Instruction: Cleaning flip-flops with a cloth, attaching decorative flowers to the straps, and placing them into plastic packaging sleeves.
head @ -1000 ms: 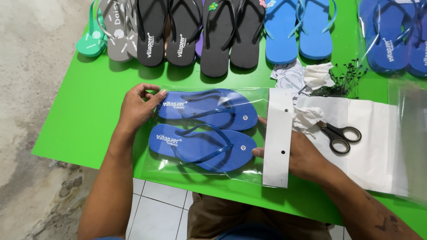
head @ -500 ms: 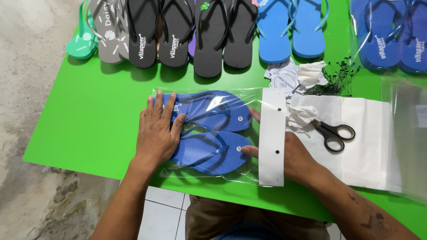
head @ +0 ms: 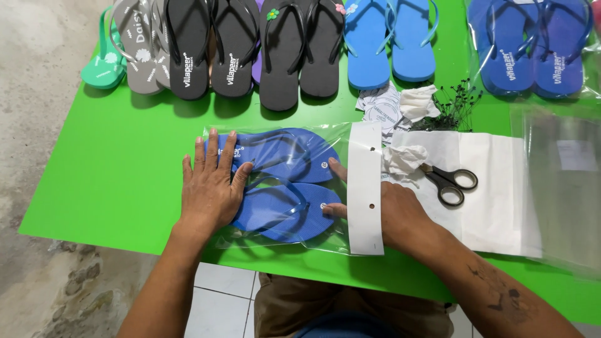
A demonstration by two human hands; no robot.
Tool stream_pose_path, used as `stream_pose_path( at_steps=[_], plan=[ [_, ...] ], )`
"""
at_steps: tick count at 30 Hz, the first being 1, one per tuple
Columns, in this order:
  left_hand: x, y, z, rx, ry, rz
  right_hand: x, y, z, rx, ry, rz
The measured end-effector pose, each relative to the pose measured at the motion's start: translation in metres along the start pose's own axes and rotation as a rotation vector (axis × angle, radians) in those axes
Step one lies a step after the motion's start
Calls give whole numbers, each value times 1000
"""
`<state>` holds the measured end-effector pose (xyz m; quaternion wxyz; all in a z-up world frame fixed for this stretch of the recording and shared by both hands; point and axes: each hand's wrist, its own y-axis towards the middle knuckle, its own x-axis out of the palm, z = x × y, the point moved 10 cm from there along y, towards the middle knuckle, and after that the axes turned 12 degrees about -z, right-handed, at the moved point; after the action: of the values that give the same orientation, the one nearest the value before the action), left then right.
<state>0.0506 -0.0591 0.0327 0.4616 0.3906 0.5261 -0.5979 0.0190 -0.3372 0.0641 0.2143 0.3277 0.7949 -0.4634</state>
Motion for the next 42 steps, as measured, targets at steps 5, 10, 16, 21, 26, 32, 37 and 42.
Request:
stream_pose_path(
  at_steps=[5, 10, 16, 21, 26, 32, 37, 42],
  plan=[
    [-5, -3, 3, -10, 21, -21, -11, -9, 32, -117, 17, 147],
    [-22, -2, 7, 12, -27, 35, -65, -55, 61, -227, 122, 442],
    [-87, -3, 71, 255, -173, 317, -105, -61, 110, -210, 134, 648],
    [-108, 25, 148, 439, -205, 285, -100, -49, 134, -193, 93, 691],
    [-95, 68, 229, 704, -168, 162, -101, -50, 138, -211, -14, 757],
    [-46, 114, 275, 649, 52, -204, -100, -51, 138, -221, -64, 803],
    [-28, 127, 277, 640, 126, -262, -100, -53, 132, -248, -84, 819],
    [-19, 138, 275, 644, 107, -247, -99, -52, 131, -249, -99, 832]
  ],
)
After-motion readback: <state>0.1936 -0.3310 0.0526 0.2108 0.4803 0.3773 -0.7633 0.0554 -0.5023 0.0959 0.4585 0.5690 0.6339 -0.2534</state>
